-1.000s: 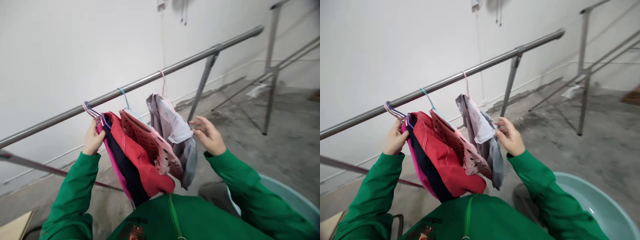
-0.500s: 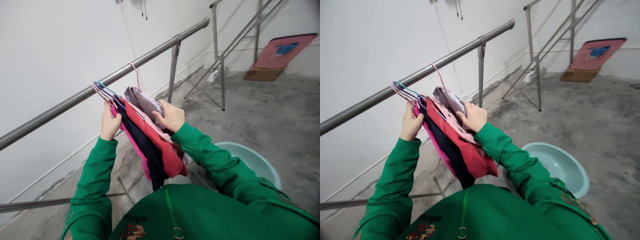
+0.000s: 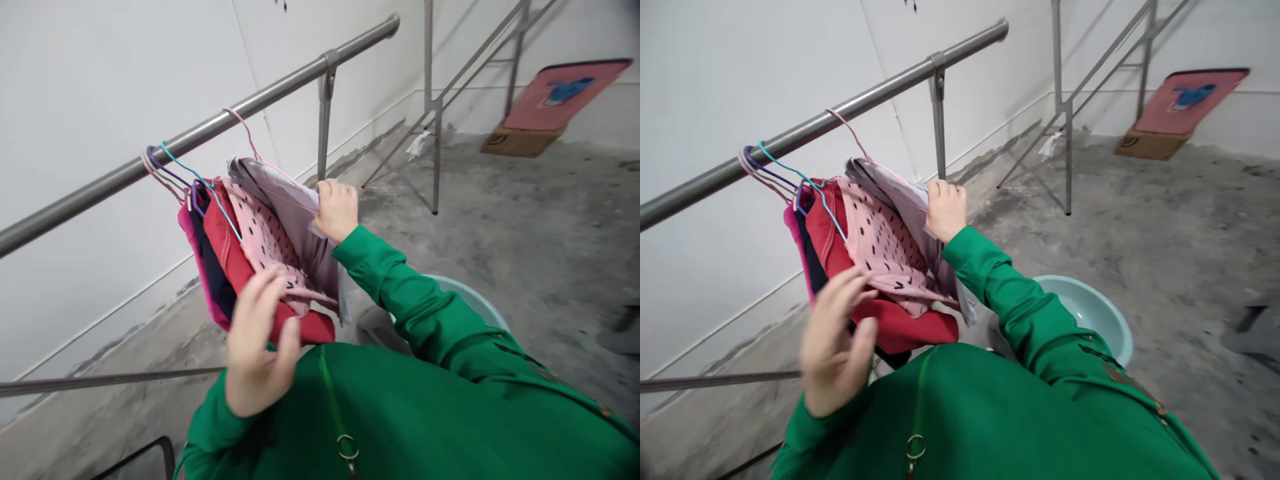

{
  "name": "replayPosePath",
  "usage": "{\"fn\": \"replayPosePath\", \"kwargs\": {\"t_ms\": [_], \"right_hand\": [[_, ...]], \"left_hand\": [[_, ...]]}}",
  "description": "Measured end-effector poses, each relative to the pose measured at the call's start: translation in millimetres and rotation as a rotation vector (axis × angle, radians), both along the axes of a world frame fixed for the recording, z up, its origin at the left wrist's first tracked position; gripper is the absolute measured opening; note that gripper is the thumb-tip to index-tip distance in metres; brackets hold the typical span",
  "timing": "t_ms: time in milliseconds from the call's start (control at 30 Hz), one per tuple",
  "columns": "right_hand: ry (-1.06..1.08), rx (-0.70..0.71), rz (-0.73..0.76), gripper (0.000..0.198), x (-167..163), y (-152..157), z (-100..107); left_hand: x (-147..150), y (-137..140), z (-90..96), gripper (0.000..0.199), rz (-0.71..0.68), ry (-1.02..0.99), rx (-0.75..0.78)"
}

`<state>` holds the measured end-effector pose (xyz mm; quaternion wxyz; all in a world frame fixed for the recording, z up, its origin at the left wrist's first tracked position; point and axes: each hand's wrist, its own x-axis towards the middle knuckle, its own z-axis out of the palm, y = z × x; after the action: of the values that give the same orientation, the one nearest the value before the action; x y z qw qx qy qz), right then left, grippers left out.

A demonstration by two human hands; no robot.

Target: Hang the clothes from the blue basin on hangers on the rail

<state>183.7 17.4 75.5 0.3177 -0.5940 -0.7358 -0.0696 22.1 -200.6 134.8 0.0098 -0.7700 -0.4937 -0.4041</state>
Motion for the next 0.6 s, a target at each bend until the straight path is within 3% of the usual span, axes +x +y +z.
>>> {"fn": "replayPosePath", "kwargs": {"t_ms": [67,233,333,433,500,567,600], "right_hand": [[0.086,0.019,0.006,0.055,15.9,-5.4,-10.9],[0.262,-0.07,0.146,0.063,40.4,-24.3,-26.2],[0.277,-0.19,0.328,0.057,56.8,-30.7,-25.9],[0.429,-0.27,0.516,0.048,73.4,-28.0,-26.8],[0.709,-0.311,0.508,0.044,81.6,-21.7,-30.9],[1.044,-0.381,0.407,0.042,87.7,-14.3,-36.8],[1.188,-0.417,0.364,0.042,90.5,-11.3,-39.8]], "left_hand": [[35.2,14.6,-23.7,0.045,-0.093,-0.015,-0.09],[74.8,109.3,-66.1,0.047,0.072,-0.152,-0.085],[76.8,149.2,-70.3,0.051,0.134,-0.041,-0.109],[73.8,165.1,-67.4,0.042,0.138,0.169,-0.206],[70.6,166.8,-63.4,0.023,0.13,0.233,-0.218],[66.6,164.2,-58.2,0.006,0.108,0.187,-0.179],[64.4,161.7,-55.6,0.008,0.092,0.129,-0.141]]}}
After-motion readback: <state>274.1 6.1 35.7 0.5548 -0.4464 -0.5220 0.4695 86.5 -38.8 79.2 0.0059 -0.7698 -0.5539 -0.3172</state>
